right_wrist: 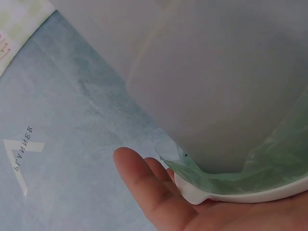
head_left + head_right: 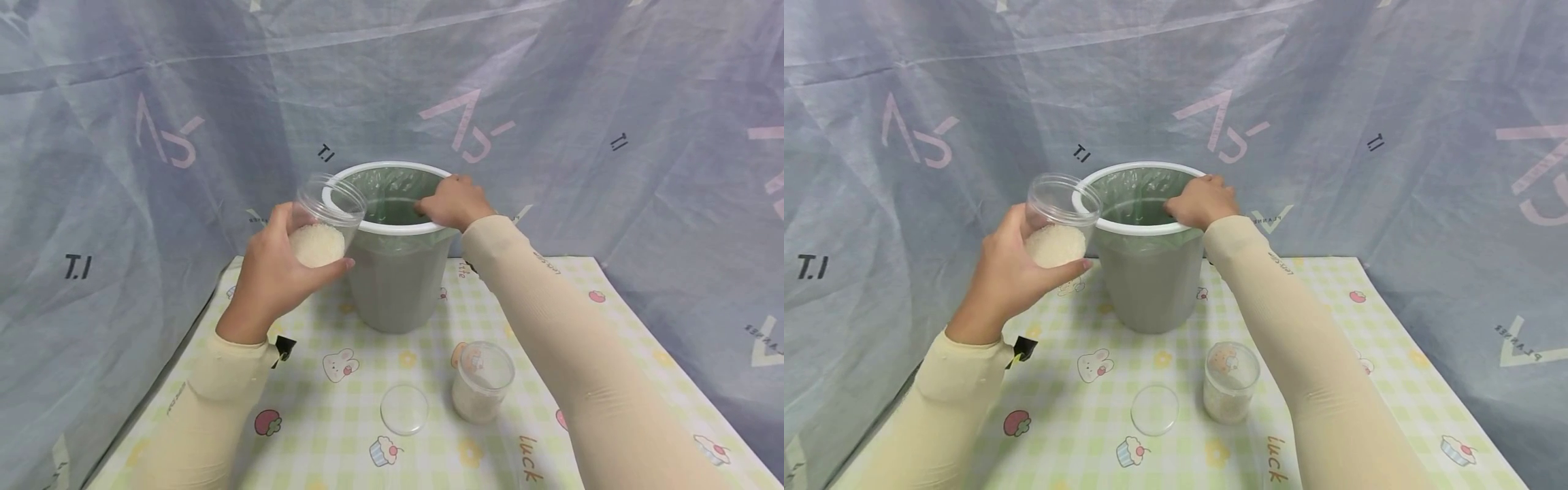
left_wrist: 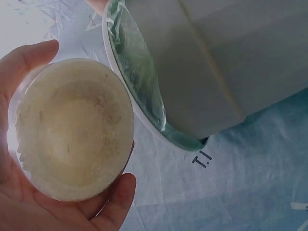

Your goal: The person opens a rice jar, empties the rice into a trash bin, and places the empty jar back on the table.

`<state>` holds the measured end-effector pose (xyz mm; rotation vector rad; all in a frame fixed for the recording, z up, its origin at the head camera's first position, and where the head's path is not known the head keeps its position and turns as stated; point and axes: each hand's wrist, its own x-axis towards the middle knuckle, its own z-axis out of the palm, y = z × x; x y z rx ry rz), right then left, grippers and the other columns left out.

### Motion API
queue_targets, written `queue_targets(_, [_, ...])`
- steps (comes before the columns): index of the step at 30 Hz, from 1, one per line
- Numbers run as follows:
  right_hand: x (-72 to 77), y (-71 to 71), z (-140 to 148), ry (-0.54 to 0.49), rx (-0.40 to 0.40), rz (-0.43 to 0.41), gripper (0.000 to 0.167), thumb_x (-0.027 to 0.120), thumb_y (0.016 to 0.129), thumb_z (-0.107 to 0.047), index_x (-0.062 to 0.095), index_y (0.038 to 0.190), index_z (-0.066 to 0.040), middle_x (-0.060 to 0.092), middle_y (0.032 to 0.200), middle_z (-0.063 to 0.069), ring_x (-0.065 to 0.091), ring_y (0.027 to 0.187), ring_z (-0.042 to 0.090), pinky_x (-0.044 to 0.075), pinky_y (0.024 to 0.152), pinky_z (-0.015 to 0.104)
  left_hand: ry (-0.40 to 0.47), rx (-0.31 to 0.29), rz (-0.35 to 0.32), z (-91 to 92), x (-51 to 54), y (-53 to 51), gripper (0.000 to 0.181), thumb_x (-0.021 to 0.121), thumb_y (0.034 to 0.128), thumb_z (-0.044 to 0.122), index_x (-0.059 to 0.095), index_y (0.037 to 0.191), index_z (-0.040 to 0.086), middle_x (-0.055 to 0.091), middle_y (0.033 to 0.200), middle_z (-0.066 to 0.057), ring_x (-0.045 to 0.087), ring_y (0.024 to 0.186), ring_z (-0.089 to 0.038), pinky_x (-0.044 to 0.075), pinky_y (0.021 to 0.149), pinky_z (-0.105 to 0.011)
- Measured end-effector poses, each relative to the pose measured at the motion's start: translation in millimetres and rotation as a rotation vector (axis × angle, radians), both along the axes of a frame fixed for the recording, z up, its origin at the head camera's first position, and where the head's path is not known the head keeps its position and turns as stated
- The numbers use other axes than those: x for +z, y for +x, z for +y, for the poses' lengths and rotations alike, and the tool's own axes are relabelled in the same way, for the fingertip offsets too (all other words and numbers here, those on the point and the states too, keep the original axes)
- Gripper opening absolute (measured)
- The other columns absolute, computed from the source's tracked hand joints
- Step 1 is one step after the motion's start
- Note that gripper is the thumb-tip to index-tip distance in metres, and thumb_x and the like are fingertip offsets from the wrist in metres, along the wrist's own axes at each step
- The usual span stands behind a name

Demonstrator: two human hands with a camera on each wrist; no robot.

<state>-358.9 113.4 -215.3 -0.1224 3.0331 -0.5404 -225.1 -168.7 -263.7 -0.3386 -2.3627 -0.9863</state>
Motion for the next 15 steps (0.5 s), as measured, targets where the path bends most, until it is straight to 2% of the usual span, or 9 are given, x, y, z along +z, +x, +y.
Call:
queue_targets(9, [-0.1, 1.0, -1, -0.011, -0.007, -0.006, 0.089, 0.050, 0.097, -0.056, 0.029, 0.160, 0.003, 0.010, 0.170, 0.025, 0.016, 0.154, 0.051, 0.025, 0.122, 0.062, -0.010, 0.029, -0.028, -6.1, 9.2, -5.5, 0.084, 0.092, 0.0673, 0.054, 0.051, 0.130, 0.016, 0.065, 0.131, 0.003, 0.062, 0.118, -0.027, 0.047, 0.094, -0.046])
queue_targets(15, [-0.2, -0.3, 0, -0.016, -0.014, -0.018, 0.090, 0.049, 0.097, -0.056, 0.025, 0.161, 0.003, 0.007, 0.171, 0.026, 0.015, 0.154, 0.052, 0.026, 0.121, 0.063, -0.030, 0.032, -0.014, -7.9, 13.5, -10.5, 0.086, 0.093, 0.0676, 0.053, 0.050, 0.132, 0.015, 0.065, 0.128, 0.001, 0.062, 0.117, -0.027, 0.047, 0.095, -0.046])
